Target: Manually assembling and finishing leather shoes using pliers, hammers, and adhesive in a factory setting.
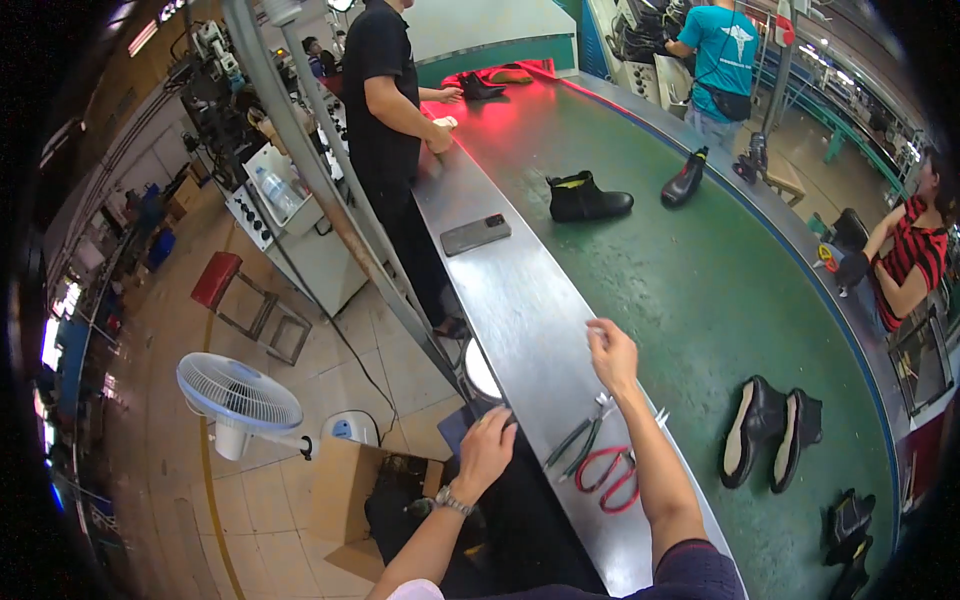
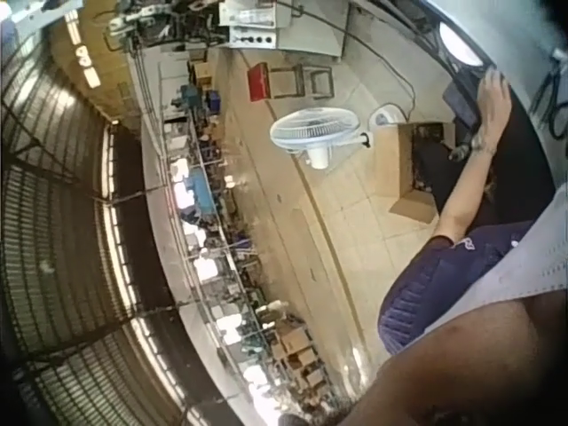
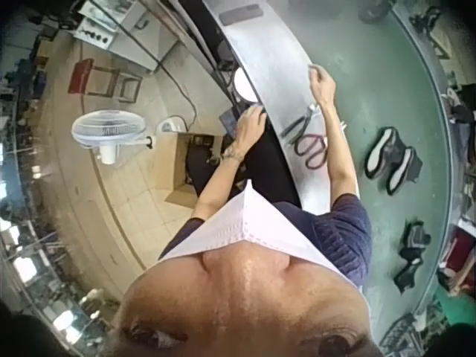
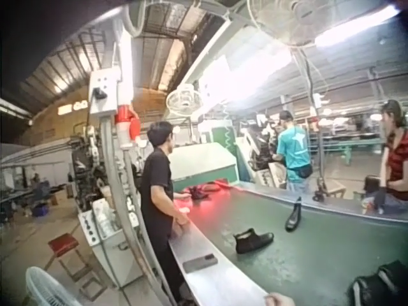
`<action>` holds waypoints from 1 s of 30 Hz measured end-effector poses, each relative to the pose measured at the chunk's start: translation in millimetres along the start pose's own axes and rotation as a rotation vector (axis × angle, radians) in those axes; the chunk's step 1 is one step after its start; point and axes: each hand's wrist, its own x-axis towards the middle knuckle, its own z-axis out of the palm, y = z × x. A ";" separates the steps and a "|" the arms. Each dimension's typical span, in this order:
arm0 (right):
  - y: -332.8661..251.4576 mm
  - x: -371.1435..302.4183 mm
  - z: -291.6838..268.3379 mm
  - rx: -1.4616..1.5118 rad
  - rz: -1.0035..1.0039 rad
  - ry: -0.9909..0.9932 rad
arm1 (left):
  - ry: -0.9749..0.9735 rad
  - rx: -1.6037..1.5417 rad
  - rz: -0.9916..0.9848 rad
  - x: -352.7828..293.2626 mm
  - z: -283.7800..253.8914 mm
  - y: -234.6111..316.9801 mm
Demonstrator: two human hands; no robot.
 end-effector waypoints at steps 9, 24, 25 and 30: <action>-4.3 240.3 81.8 -0.240 -0.466 0.104 | -0.131 0.319 0.120 92.3 86.4 -7.0; 15.3 298.8 83.0 -0.312 -0.322 0.211 | -0.157 0.178 0.068 97.7 81.5 -6.5; 16.6 291.8 65.1 -0.264 -0.365 0.267 | -0.152 0.186 0.069 97.8 83.2 -7.4; -28.8 227.2 -28.0 -0.285 -0.431 0.090 | -0.152 0.179 0.112 91.2 84.7 -20.1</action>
